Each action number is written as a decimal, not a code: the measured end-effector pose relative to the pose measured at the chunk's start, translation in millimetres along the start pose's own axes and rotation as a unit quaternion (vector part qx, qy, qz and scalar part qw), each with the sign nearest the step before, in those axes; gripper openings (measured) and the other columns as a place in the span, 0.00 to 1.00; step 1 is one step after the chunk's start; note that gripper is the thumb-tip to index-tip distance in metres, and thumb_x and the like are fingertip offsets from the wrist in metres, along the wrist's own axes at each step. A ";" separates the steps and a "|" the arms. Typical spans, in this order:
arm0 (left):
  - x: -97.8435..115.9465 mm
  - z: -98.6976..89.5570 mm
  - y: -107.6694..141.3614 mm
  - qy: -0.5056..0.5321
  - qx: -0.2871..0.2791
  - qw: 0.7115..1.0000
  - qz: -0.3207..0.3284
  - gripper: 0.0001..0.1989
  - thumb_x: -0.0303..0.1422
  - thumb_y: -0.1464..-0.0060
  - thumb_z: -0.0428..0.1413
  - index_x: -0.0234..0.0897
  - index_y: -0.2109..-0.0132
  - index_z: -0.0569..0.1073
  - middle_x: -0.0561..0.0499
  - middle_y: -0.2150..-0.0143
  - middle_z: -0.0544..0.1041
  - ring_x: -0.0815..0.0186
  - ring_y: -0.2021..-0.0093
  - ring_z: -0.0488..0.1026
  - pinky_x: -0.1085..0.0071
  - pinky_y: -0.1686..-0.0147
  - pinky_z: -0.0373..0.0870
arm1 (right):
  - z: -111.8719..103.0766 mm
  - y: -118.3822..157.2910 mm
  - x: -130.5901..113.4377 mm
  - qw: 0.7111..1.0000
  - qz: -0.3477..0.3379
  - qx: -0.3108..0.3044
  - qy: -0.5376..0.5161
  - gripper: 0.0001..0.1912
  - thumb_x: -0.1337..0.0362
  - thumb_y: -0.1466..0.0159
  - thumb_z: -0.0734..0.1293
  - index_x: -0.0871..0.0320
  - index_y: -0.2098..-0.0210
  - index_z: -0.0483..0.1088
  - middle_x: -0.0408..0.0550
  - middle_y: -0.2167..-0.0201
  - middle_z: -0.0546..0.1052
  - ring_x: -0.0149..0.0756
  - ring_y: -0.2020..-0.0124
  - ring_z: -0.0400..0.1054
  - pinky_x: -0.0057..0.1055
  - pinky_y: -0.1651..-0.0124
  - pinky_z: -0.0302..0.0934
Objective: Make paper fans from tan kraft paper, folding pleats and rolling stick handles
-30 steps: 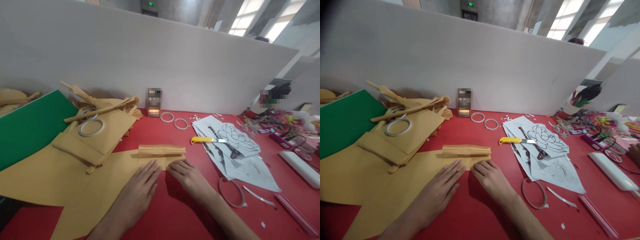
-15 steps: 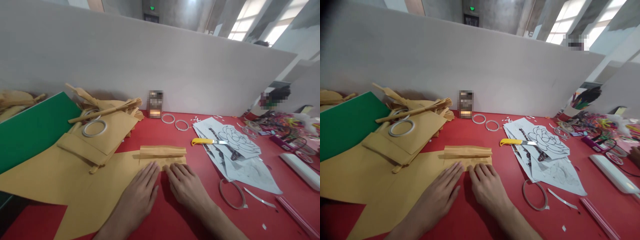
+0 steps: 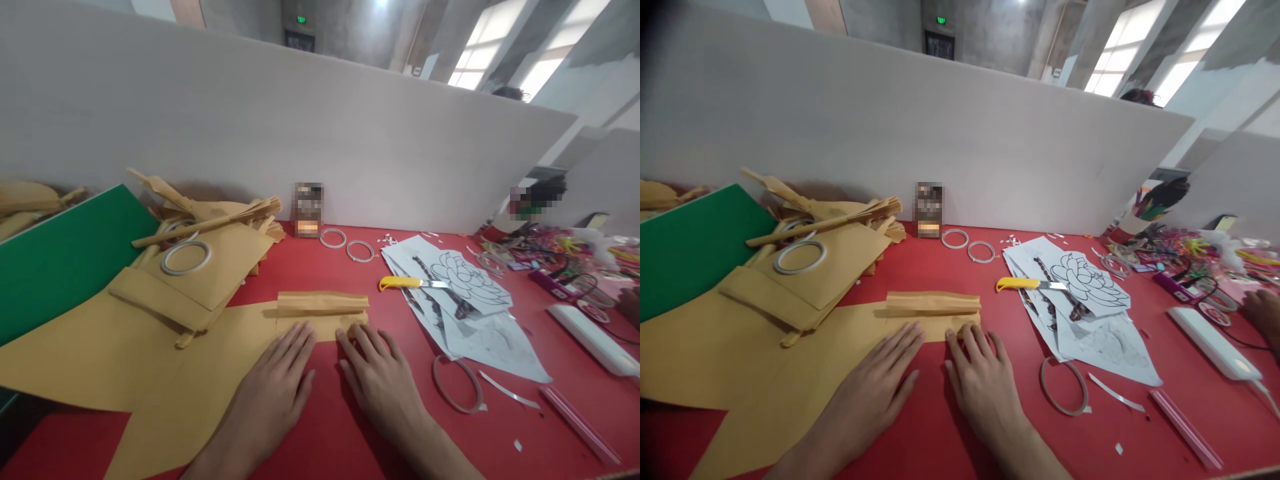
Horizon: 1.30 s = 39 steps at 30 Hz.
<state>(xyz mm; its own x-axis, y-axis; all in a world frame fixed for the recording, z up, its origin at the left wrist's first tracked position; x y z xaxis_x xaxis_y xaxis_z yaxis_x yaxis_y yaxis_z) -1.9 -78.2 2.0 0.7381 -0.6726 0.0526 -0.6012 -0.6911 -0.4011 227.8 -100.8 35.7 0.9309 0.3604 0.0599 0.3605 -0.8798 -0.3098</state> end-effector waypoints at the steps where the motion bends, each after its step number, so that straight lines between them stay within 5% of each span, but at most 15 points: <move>1: -0.2 0.3 0.2 0.004 0.000 1.000 -0.003 0.28 0.35 0.28 0.50 0.32 0.25 0.64 0.43 0.24 0.65 0.54 0.25 0.64 0.55 0.31 0.69 | -0.3 3.5 5.1 1.000 0.006 0.002 0.004 0.21 0.62 0.23 0.61 0.53 0.32 0.69 0.55 0.39 0.77 0.50 0.37 0.69 0.50 0.34 0.56; 20: -1.9 3.8 2.0 0.010 -0.012 1.000 -0.019 0.30 0.37 0.26 0.48 0.37 0.23 0.59 0.46 0.23 0.62 0.56 0.24 0.62 0.56 0.28 0.64 | 2.9 28.8 45.2 0.999 0.037 0.006 -0.037 0.20 0.65 0.22 0.58 0.59 0.35 0.70 0.61 0.36 0.74 0.52 0.36 0.70 0.48 0.41 0.72; 26: -2.3 5.4 2.0 0.020 -0.011 1.000 -0.015 0.29 0.37 0.26 0.48 0.40 0.22 0.58 0.47 0.22 0.62 0.57 0.24 0.61 0.57 0.27 0.61 | -5.8 6.3 18.4 0.999 0.017 0.034 -0.036 0.21 0.64 0.23 0.60 0.60 0.34 0.71 0.60 0.35 0.75 0.55 0.33 0.68 0.57 0.32 0.61; 31: -3.7 4.8 2.9 0.015 0.001 1.000 -0.006 0.29 0.36 0.26 0.47 0.38 0.23 0.60 0.45 0.24 0.64 0.56 0.25 0.64 0.57 0.27 0.63 | 3.6 -8.7 -16.2 0.990 -0.065 -0.028 -0.119 0.27 0.57 0.21 0.60 0.59 0.27 0.62 0.53 0.28 0.68 0.44 0.26 0.61 0.48 0.26 0.57; 39: -16.4 3.6 4.3 0.027 -0.024 0.999 0.009 0.27 0.37 0.23 0.45 0.39 0.22 0.59 0.47 0.23 0.64 0.60 0.25 0.64 0.61 0.28 0.63 | 10.6 11.5 8.4 0.997 0.001 0.000 -0.080 0.24 0.62 0.21 0.59 0.60 0.29 0.65 0.55 0.30 0.70 0.46 0.30 0.67 0.49 0.29 0.61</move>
Point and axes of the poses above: each hand's wrist, its own y-axis away from the middle knuckle, its own z-axis out of the palm, x = y × z, the point moved 1 cm from there along -y, towards the middle knuckle
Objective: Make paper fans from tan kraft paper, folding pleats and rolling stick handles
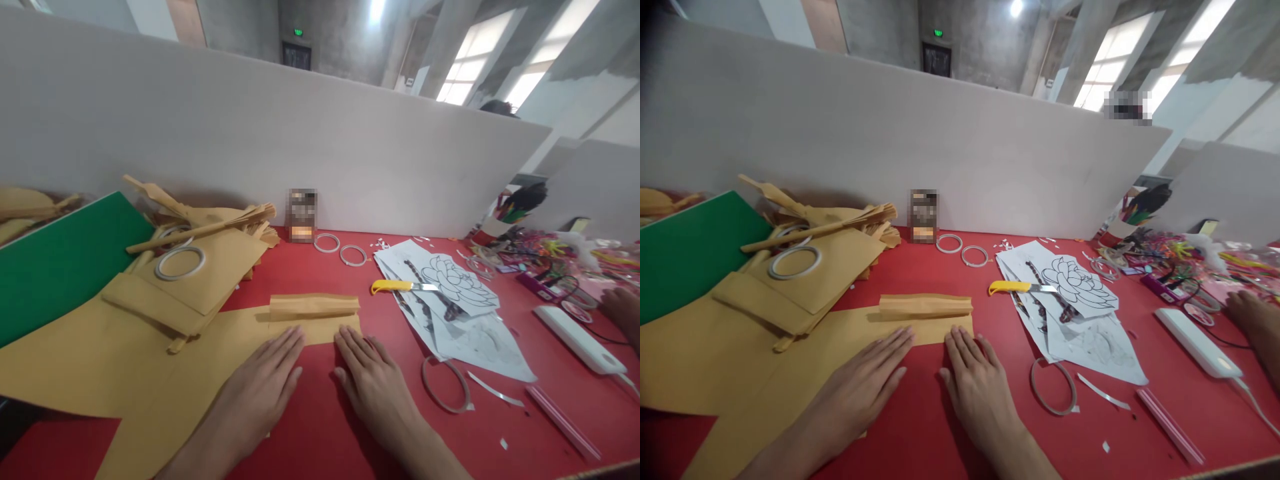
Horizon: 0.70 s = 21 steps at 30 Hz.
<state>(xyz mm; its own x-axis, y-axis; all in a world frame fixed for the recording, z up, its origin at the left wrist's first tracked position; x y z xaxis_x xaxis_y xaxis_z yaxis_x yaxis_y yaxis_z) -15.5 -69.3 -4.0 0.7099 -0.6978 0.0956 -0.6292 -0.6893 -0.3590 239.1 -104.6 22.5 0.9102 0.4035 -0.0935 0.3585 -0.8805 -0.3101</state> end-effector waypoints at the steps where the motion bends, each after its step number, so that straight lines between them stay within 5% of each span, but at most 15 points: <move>1: -2.0 -0.2 0.3 0.000 -0.006 1.000 0.000 0.27 0.37 0.23 0.45 0.39 0.23 0.60 0.47 0.23 0.64 0.61 0.25 0.64 0.61 0.27 0.63 | -1.6 2.7 3.3 1.000 0.007 0.005 0.004 0.24 0.62 0.22 0.59 0.60 0.28 0.65 0.55 0.30 0.70 0.46 0.30 0.68 0.50 0.29 0.60; 11: -25.4 -14.5 17.1 -0.025 0.010 0.999 0.023 0.26 0.35 0.23 0.42 0.39 0.24 0.63 0.45 0.28 0.72 0.57 0.29 0.70 0.58 0.32 0.70 | 0.2 -1.2 -0.5 0.998 0.017 0.016 0.054 0.24 0.57 0.22 0.62 0.62 0.33 0.69 0.64 0.36 0.76 0.55 0.35 0.71 0.56 0.33 0.64; 16: -32.7 -16.5 25.6 -0.042 0.015 0.998 0.034 0.25 0.35 0.24 0.43 0.41 0.25 0.66 0.45 0.29 0.72 0.56 0.29 0.70 0.56 0.33 0.70 | 2.3 -21.1 -27.0 0.993 0.036 -0.012 0.108 0.37 0.43 0.28 0.68 0.69 0.34 0.70 0.79 0.43 0.77 0.69 0.39 0.73 0.65 0.37 0.64; 21: -33.9 -13.5 27.1 -0.056 0.004 0.998 0.037 0.26 0.30 0.26 0.44 0.41 0.26 0.68 0.46 0.27 0.70 0.56 0.27 0.67 0.56 0.31 0.67 | 7.4 -31.8 -47.3 0.999 -0.009 -0.015 0.045 0.35 0.41 0.27 0.66 0.57 0.30 0.67 0.66 0.32 0.72 0.61 0.32 0.67 0.59 0.34 0.63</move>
Point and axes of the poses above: each hand's wrist, its own y-axis away from the middle knuckle, its own z-axis out of the palm, x = y × z, the point moved 1 cm from there along -y, towards the middle knuckle
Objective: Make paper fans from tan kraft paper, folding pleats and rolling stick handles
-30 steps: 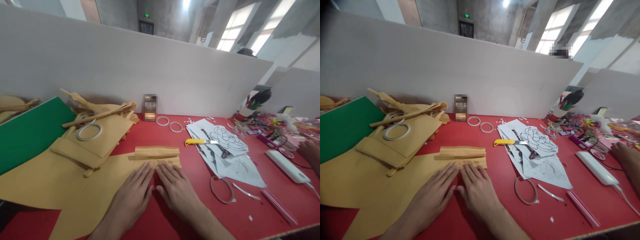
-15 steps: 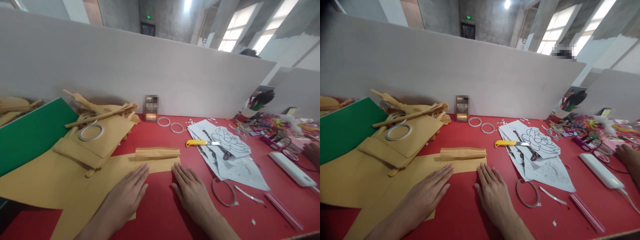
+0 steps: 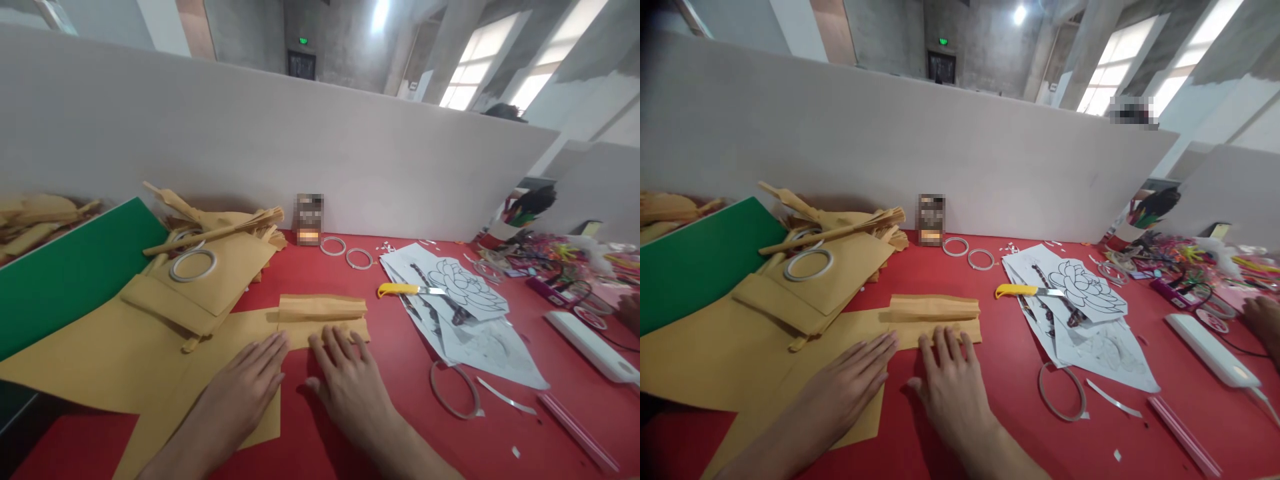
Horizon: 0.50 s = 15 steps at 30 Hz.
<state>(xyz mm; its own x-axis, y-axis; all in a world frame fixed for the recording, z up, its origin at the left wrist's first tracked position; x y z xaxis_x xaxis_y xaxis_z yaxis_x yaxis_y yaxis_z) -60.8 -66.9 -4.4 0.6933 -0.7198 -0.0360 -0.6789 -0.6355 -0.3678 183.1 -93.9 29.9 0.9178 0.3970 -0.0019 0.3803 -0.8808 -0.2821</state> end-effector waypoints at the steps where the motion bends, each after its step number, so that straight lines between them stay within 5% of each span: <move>1: 0.4 0.2 -0.6 -0.008 -0.001 1.000 0.000 0.26 0.30 0.26 0.44 0.40 0.27 0.69 0.45 0.27 0.70 0.56 0.27 0.67 0.56 0.32 0.67 | 1.6 0.0 -1.4 1.000 -0.013 -0.002 -0.017 0.34 0.42 0.26 0.66 0.55 0.30 0.67 0.63 0.30 0.70 0.58 0.30 0.66 0.57 0.33 0.63; 5: 8.4 -0.6 -7.0 -0.029 -0.001 1.000 -0.008 0.25 0.30 0.27 0.42 0.35 0.31 0.73 0.40 0.31 0.74 0.51 0.30 0.72 0.52 0.37 0.73 | 7.6 3.5 -1.1 0.999 -0.022 -0.016 -0.031 0.34 0.45 0.25 0.65 0.55 0.27 0.63 0.61 0.26 0.65 0.57 0.27 0.61 0.54 0.31 0.62; 11: 26.1 0.3 -15.8 -0.006 -0.007 1.000 -0.004 0.26 0.24 0.30 0.43 0.36 0.31 0.73 0.41 0.28 0.71 0.50 0.26 0.65 0.49 0.31 0.66 | 6.5 4.8 0.5 0.998 -0.016 -0.038 -0.042 0.33 0.46 0.24 0.63 0.55 0.25 0.61 0.60 0.25 0.62 0.56 0.25 0.58 0.54 0.31 0.62; 15: 19.9 -1.7 -12.9 -0.023 0.011 1.000 -0.017 0.24 0.30 0.27 0.45 0.37 0.30 0.72 0.42 0.28 0.71 0.49 0.27 0.67 0.50 0.32 0.66 | 2.5 4.0 0.4 0.997 -0.008 -0.050 -0.059 0.33 0.46 0.23 0.62 0.55 0.25 0.61 0.59 0.25 0.61 0.56 0.25 0.57 0.54 0.30 0.61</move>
Point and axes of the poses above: each hand's wrist, its own y-axis away from the middle knuckle, its own z-axis out of the palm, x = y × z, the point moved 1 cm from there along -y, towards the middle knuckle
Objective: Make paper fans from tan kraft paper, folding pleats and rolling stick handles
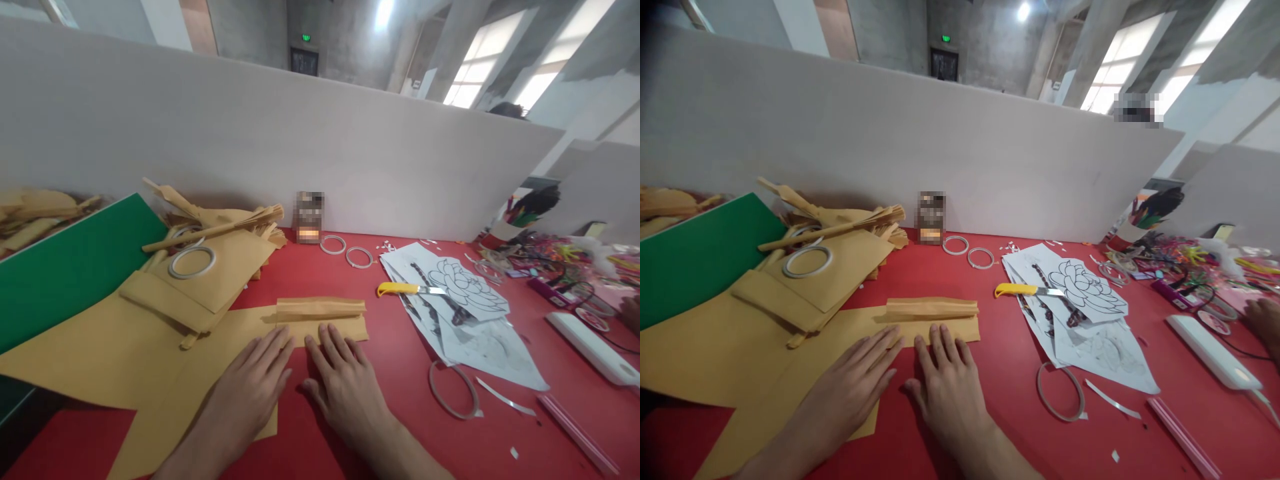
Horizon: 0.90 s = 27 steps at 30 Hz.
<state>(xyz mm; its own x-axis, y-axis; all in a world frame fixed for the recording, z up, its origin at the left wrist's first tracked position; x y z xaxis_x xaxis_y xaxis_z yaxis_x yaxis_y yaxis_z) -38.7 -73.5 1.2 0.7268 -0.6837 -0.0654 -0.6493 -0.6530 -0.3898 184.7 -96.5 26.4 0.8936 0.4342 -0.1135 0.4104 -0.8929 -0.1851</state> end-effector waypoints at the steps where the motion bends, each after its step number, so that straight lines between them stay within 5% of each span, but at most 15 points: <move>1: -3.1 -1.0 1.5 -0.011 0.002 1.000 -0.005 0.24 0.31 0.26 0.46 0.36 0.30 0.71 0.41 0.27 0.70 0.49 0.27 0.67 0.50 0.32 0.65 | -0.8 -0.1 -0.2 1.000 0.004 -0.004 -0.005 0.33 0.45 0.24 0.62 0.54 0.25 0.61 0.59 0.25 0.61 0.56 0.25 0.57 0.54 0.30 0.61; 7: -22.0 -5.5 14.0 -0.022 -0.008 1.000 0.002 0.25 0.27 0.29 0.46 0.39 0.31 0.73 0.44 0.26 0.69 0.51 0.26 0.65 0.51 0.29 0.60 | -1.7 -1.0 -0.9 1.000 0.012 -0.012 -0.020 0.34 0.46 0.24 0.63 0.55 0.25 0.62 0.58 0.24 0.60 0.56 0.24 0.55 0.54 0.29 0.60; 13: -36.8 -8.0 10.1 0.064 -0.024 0.996 -0.051 0.25 0.29 0.26 0.42 0.39 0.29 0.70 0.45 0.31 0.75 0.57 0.32 0.71 0.57 0.34 0.69 | -1.1 -0.5 -1.3 1.000 0.006 -0.011 -0.014 0.34 0.46 0.23 0.62 0.55 0.25 0.62 0.59 0.24 0.60 0.57 0.24 0.56 0.55 0.30 0.61; 18: -15.8 -7.5 -2.1 0.036 -0.021 0.999 -0.017 0.25 0.29 0.25 0.43 0.38 0.27 0.68 0.43 0.29 0.73 0.55 0.31 0.70 0.55 0.35 0.68 | -0.4 -0.5 -1.0 1.000 0.001 -0.006 -0.007 0.34 0.46 0.23 0.61 0.57 0.25 0.61 0.61 0.24 0.59 0.58 0.24 0.56 0.56 0.30 0.61; 21: -2.1 -3.8 -2.4 -0.021 -0.005 1.000 -0.016 0.26 0.38 0.24 0.45 0.33 0.27 0.67 0.42 0.25 0.67 0.51 0.28 0.66 0.53 0.32 0.61 | 0.9 -0.2 -0.6 1.000 0.000 -0.004 -0.006 0.33 0.47 0.23 0.61 0.57 0.26 0.62 0.61 0.24 0.60 0.59 0.24 0.56 0.56 0.30 0.60; 27: -7.3 -4.4 3.0 -0.055 -0.005 0.998 -0.011 0.25 0.38 0.24 0.45 0.36 0.27 0.68 0.45 0.25 0.67 0.52 0.27 0.65 0.52 0.29 0.52 | 0.5 0.1 -0.8 1.000 0.003 0.012 -0.009 0.32 0.48 0.24 0.63 0.56 0.26 0.63 0.59 0.25 0.62 0.56 0.25 0.58 0.54 0.30 0.61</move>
<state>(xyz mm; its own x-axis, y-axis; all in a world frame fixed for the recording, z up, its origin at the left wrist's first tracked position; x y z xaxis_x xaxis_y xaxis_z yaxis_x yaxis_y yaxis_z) -47.0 -71.8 4.6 0.7614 -0.6287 -0.1581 -0.6343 -0.6718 -0.3826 184.0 -96.9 25.9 0.8927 0.4309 -0.1321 0.4003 -0.8927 -0.2067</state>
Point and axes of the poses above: each hand's wrist, its own y-axis away from the middle knuckle, its own z-axis out of the palm, x = y × z, the point moved 1 cm from there along -y, towards the middle knuckle
